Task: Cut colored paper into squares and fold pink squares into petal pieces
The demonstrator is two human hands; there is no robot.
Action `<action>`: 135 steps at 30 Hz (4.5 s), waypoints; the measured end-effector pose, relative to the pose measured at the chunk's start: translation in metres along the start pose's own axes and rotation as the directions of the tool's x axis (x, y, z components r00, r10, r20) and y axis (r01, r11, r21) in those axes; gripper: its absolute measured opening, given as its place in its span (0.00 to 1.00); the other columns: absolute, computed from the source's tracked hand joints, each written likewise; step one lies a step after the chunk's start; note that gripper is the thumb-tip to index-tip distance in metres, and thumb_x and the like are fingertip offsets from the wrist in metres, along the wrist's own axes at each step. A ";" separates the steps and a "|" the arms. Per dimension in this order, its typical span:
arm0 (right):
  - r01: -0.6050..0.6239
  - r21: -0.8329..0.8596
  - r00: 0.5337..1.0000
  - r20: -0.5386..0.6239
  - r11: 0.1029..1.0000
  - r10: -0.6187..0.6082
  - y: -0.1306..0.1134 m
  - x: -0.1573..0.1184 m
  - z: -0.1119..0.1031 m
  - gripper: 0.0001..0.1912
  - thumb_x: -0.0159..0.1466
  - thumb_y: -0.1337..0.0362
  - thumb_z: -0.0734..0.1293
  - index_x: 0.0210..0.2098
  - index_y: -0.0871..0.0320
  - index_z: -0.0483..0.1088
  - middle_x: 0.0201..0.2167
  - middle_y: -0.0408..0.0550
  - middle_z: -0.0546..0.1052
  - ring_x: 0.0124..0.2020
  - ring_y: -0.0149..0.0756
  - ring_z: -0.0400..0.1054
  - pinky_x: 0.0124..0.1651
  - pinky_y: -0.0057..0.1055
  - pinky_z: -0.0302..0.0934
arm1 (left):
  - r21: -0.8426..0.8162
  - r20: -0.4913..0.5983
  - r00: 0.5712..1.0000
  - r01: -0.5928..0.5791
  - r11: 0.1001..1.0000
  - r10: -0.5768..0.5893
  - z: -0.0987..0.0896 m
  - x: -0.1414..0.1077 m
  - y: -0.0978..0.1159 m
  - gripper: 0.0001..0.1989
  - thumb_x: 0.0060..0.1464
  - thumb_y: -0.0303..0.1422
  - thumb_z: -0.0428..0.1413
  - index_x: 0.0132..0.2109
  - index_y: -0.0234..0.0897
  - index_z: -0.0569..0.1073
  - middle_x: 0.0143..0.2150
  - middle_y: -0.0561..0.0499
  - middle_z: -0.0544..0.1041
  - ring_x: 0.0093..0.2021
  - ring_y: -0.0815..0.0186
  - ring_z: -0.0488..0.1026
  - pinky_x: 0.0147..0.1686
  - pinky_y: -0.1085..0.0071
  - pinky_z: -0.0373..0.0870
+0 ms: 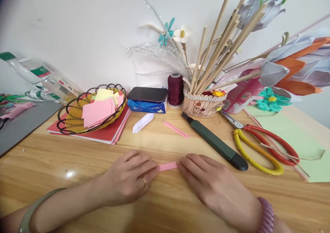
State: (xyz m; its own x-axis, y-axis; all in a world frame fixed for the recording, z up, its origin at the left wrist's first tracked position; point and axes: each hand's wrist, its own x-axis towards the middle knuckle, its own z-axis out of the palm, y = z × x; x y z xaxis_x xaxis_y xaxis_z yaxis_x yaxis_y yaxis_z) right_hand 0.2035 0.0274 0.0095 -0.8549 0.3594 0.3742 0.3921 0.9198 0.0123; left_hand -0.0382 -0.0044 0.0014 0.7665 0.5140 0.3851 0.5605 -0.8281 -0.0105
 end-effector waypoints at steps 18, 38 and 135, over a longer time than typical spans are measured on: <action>-0.027 -0.089 1.000 0.001 0.996 0.027 -0.005 0.006 0.003 0.19 0.66 0.73 0.49 0.39 0.64 0.70 0.34 0.54 0.76 0.37 0.38 0.70 0.36 0.35 0.68 | -0.391 0.195 0.981 0.070 0.918 0.009 -0.002 0.022 -0.033 0.07 0.58 0.27 0.52 0.37 0.37 0.75 0.38 0.52 0.77 0.44 0.66 0.66 0.46 0.70 0.63; -0.214 0.119 0.976 0.070 0.970 0.207 0.007 -0.017 -0.005 0.20 0.66 0.71 0.51 0.54 0.56 0.63 0.49 0.49 0.72 0.51 0.35 0.65 0.46 0.35 0.66 | -0.383 0.218 0.967 -0.039 0.923 0.132 0.003 0.010 -0.037 0.09 0.62 0.30 0.48 0.44 0.43 0.73 0.49 0.60 0.74 0.61 0.68 0.57 0.63 0.60 0.40; -0.370 -0.008 0.916 -0.168 0.929 0.364 0.006 0.024 0.001 0.27 0.63 0.57 0.60 0.59 0.62 0.55 0.44 0.55 0.74 0.39 0.39 0.72 0.37 0.32 0.68 | 0.100 0.155 0.963 0.208 0.973 -0.222 -0.004 -0.004 -0.045 0.10 0.60 0.28 0.47 0.42 0.37 0.72 0.42 0.50 0.76 0.39 0.68 0.72 0.39 0.73 0.70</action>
State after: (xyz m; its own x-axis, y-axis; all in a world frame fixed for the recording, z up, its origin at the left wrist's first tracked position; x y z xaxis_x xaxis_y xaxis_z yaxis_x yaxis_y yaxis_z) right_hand 0.1848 0.0414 0.0177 -0.5837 0.6375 0.5030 0.6835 0.7201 -0.1194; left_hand -0.0675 0.0300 0.0038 0.6621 0.7132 0.2302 0.7362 -0.6763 -0.0222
